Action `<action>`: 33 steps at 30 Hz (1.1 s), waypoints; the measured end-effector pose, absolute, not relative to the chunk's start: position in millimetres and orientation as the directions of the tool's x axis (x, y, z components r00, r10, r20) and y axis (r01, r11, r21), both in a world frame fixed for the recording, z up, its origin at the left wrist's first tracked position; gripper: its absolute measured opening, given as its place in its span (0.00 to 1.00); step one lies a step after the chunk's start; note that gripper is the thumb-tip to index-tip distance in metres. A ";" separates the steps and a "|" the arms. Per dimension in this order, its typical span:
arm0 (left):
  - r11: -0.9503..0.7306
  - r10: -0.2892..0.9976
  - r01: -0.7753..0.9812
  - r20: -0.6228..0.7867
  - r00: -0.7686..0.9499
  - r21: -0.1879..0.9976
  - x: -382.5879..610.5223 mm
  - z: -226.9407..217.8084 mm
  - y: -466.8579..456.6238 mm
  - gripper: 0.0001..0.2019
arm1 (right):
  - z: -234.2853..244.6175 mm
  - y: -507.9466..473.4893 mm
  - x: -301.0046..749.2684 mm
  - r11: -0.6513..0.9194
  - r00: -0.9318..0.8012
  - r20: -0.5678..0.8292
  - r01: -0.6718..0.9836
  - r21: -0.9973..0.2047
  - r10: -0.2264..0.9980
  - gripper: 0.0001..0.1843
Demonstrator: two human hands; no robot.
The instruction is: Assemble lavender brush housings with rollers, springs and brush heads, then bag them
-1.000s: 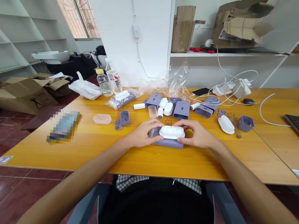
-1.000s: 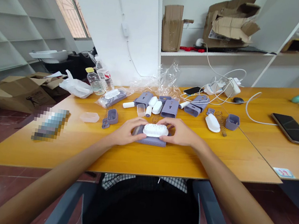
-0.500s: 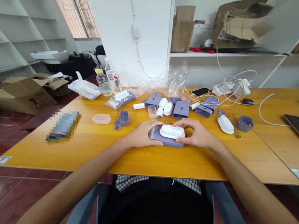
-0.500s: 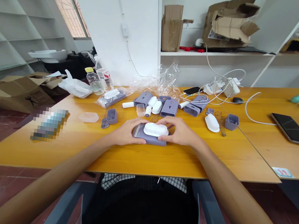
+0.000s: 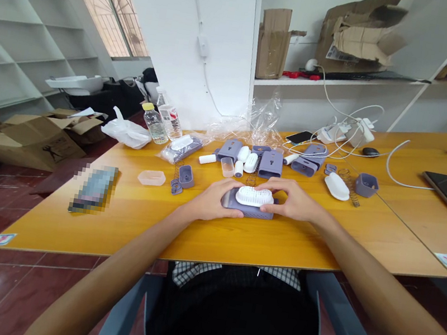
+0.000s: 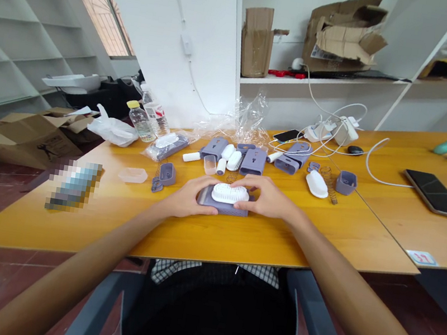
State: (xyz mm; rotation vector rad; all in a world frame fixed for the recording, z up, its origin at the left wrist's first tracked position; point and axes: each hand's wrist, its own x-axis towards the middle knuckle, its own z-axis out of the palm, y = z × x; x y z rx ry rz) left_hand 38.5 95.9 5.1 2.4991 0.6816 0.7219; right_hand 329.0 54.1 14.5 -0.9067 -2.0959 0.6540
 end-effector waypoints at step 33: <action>-0.741 0.605 0.383 0.303 0.736 0.551 34.5 4.8 97.9 0.38 | 8.8 56.7 341.8 0.544 -0.422 0.367 0.458 -0.703 0.829 0.21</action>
